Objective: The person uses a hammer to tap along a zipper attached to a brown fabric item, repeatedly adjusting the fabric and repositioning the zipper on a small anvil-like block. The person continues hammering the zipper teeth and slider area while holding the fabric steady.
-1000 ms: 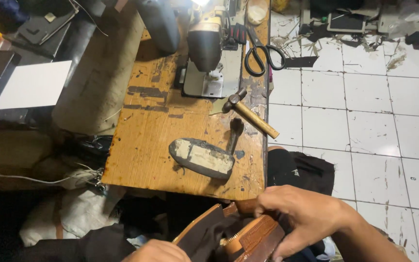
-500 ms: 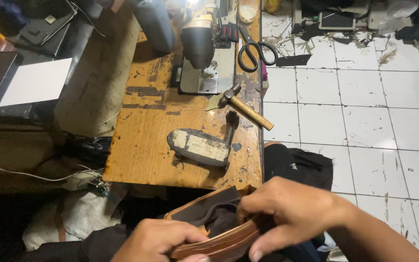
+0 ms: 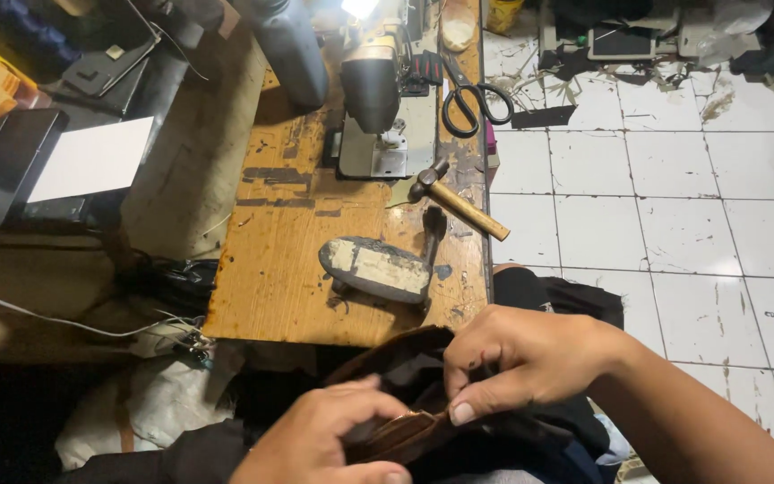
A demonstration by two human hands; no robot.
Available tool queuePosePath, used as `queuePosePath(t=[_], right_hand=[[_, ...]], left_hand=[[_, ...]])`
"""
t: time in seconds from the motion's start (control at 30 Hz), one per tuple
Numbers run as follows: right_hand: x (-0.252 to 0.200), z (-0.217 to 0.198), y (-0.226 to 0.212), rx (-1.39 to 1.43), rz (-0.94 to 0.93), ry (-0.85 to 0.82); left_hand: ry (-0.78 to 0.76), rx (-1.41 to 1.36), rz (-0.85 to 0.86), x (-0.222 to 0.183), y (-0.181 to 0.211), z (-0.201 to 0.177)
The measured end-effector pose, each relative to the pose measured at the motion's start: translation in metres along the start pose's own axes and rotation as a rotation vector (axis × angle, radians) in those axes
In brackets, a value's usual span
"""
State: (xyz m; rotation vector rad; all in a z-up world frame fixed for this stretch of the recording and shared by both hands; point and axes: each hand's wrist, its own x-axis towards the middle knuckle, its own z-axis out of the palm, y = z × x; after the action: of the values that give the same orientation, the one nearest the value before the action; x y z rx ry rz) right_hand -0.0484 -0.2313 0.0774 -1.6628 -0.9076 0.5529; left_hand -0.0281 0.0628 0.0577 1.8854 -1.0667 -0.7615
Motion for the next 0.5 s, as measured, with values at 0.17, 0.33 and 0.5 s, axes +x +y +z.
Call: queuePosePath(t=[0.17, 0.33, 0.5], right_hand=[[-0.001, -0.008, -0.006, 0.051, 0.028, -0.094], [-0.012, -0.017, 0.031, -0.067, 0.19, -0.213], [-0.015, -0.015, 0.025, -0.113, 0.131, -0.051]], left_hand=[[-0.011, -0.156, 0.013, 0.019, 0.016, 0.017], [0.172, -0.145, 0.001, 0.003, 0.005, -0.006], [0.105, -0.088, -0.057, 0.004, 0.004, -0.016]])
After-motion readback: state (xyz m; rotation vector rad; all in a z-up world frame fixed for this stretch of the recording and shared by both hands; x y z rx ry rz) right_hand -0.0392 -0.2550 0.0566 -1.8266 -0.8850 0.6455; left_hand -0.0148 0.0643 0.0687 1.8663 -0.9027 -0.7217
